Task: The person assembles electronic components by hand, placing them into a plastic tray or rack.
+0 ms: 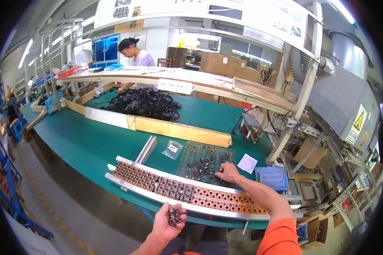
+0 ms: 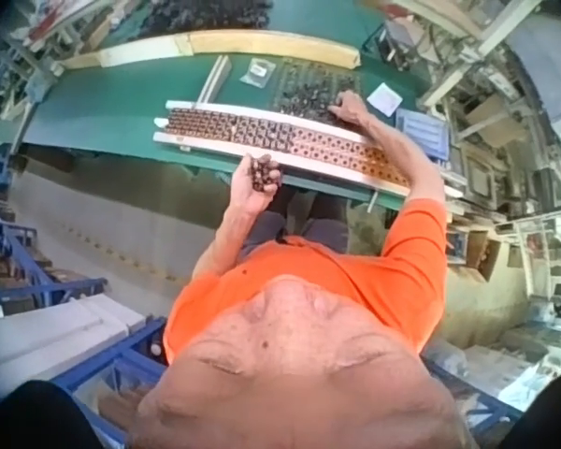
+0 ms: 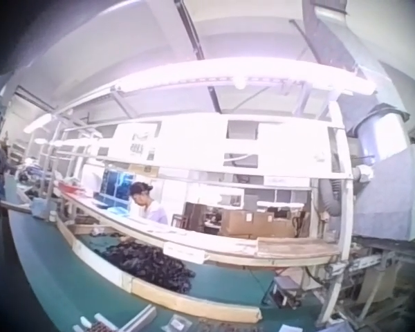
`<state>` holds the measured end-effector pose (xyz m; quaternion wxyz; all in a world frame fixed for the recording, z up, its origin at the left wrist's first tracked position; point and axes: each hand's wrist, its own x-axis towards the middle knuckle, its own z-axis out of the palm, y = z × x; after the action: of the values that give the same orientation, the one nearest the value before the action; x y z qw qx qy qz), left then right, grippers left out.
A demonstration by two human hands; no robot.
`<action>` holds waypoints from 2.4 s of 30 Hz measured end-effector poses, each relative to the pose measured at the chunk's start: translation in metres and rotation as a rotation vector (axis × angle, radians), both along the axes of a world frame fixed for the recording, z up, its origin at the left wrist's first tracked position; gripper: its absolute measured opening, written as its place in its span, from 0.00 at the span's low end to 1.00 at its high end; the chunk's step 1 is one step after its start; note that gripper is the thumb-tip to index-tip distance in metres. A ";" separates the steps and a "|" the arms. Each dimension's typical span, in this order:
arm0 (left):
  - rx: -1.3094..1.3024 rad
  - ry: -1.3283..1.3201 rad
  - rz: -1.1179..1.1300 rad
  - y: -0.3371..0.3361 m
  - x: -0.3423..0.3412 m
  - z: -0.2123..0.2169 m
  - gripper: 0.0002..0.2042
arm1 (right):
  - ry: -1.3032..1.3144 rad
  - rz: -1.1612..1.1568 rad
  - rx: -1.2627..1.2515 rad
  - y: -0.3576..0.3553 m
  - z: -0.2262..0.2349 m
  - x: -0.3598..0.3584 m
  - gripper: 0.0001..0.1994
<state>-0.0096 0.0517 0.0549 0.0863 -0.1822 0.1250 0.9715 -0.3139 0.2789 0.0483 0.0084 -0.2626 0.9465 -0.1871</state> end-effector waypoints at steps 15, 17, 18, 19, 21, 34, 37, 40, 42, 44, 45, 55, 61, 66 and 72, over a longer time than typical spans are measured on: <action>0.140 0.160 -0.300 0.048 -0.003 -0.031 0.22 | 0.002 -0.188 -0.245 0.008 0.035 0.006 0.19; 0.140 0.134 -0.289 0.054 -0.002 -0.023 0.23 | -0.184 -0.178 -0.403 -0.002 0.066 0.035 0.18; 0.168 0.123 -0.290 0.056 -0.003 -0.018 0.25 | -0.218 -0.118 -0.465 -0.006 0.078 0.057 0.18; 0.198 0.109 -0.289 0.059 -0.003 -0.014 0.26 | -0.256 -0.057 -0.527 -0.011 0.091 0.082 0.17; 0.321 0.153 -0.309 0.064 -0.004 -0.019 0.29 | -0.326 0.124 -0.703 -0.020 0.093 0.130 0.14; 0.397 0.059 -0.185 0.075 0.012 -0.012 0.11 | 0.228 0.501 -0.411 -0.047 0.057 0.264 0.12; 0.374 0.069 -0.168 0.077 0.016 -0.024 0.11 | 0.240 0.471 -0.410 -0.043 0.047 0.272 0.13; 0.385 0.076 -0.156 0.079 0.020 -0.030 0.11 | 0.271 0.452 -0.457 -0.043 0.044 0.278 0.13; 0.408 0.056 -0.149 0.083 0.022 -0.032 0.10 | 0.282 0.438 -0.478 -0.043 0.041 0.280 0.13; 0.435 0.034 -0.143 0.090 0.024 -0.031 0.10 | 0.291 0.421 -0.495 -0.042 0.038 0.284 0.13; 0.328 -0.034 -0.107 0.092 0.024 -0.023 0.11 | 0.306 0.422 -0.487 -0.043 0.038 0.285 0.13; 0.132 0.063 -0.241 0.072 0.018 -0.049 0.16 | -0.157 0.162 -0.716 -0.028 0.047 0.273 0.12; -0.062 0.087 -0.268 0.069 0.013 -0.049 0.16 | -0.001 0.185 -0.388 -0.007 0.050 0.256 0.14; -0.126 0.109 -0.362 0.070 0.011 -0.050 0.17 | 0.106 0.325 -0.320 -0.005 0.050 0.248 0.14; -0.097 0.177 -0.383 0.064 0.010 -0.052 0.17 | -0.300 0.259 -0.304 -0.009 0.067 0.249 0.11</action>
<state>0.0004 0.1153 0.0033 0.2490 -0.0730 0.2110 0.9424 -0.0648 0.2700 0.1151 0.1334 -0.3491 0.8542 -0.3616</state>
